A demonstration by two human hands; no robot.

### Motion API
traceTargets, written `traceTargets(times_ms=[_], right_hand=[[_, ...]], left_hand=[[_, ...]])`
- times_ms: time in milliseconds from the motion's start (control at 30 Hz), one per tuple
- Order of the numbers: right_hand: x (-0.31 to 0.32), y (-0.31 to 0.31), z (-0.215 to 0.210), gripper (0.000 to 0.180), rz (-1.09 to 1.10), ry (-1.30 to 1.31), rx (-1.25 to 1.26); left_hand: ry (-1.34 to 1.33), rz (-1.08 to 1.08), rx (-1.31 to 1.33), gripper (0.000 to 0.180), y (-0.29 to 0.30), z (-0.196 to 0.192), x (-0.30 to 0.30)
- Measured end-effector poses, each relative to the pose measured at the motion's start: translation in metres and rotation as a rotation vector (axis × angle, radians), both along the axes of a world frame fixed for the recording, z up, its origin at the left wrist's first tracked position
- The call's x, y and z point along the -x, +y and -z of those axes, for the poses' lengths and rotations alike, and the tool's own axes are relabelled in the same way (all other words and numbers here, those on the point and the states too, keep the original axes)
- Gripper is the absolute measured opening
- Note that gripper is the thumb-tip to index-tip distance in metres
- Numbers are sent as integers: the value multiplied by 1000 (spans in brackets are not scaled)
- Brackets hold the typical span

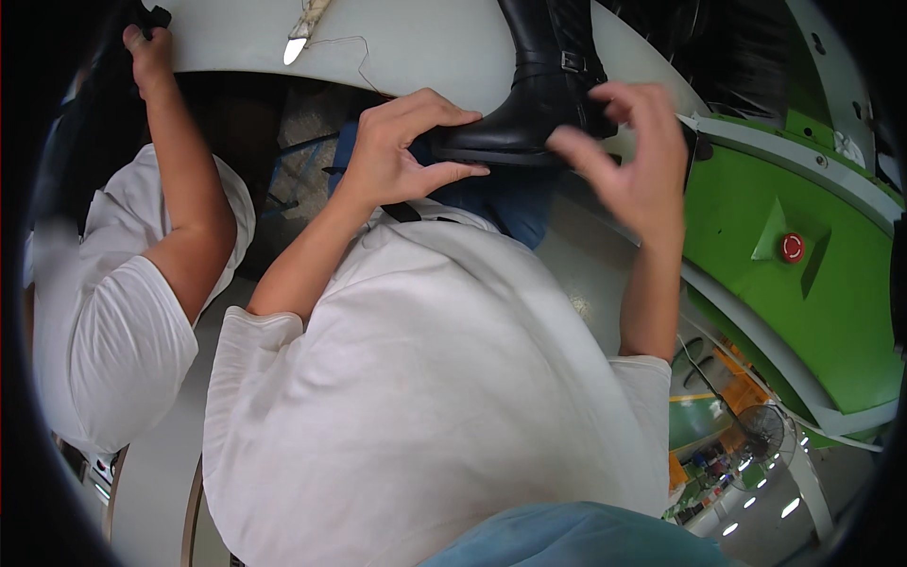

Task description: The person repeatedly picks up black boots from a conveyor belt, rotates them to inspect the upper, sole, and buckle, and places them back on the belt. The person handles the boots one at a time throughout the clip.

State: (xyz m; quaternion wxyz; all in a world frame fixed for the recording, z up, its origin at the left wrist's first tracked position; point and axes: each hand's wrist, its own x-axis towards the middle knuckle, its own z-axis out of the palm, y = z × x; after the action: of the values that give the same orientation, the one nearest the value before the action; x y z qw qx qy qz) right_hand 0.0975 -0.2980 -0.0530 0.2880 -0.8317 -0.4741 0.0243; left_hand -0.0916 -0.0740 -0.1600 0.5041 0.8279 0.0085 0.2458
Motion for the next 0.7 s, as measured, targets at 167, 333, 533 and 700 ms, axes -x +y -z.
traceTargets(times_ms=[167,333,533,700], right_hand=[[36,7,39,50,-283,-213,-159],[41,12,62,35,-303,-277,-349],[24,24,36,29,-277,124,-183],[19,32,18,34,-207,317,-82]], left_hand=[[-76,1,-35,61,0,-3,-1],[-155,71,68,61,-4,7,-3],[-144,68,91,60,-4,7,-5],[-127,43,173,51,-7,4,-5]])
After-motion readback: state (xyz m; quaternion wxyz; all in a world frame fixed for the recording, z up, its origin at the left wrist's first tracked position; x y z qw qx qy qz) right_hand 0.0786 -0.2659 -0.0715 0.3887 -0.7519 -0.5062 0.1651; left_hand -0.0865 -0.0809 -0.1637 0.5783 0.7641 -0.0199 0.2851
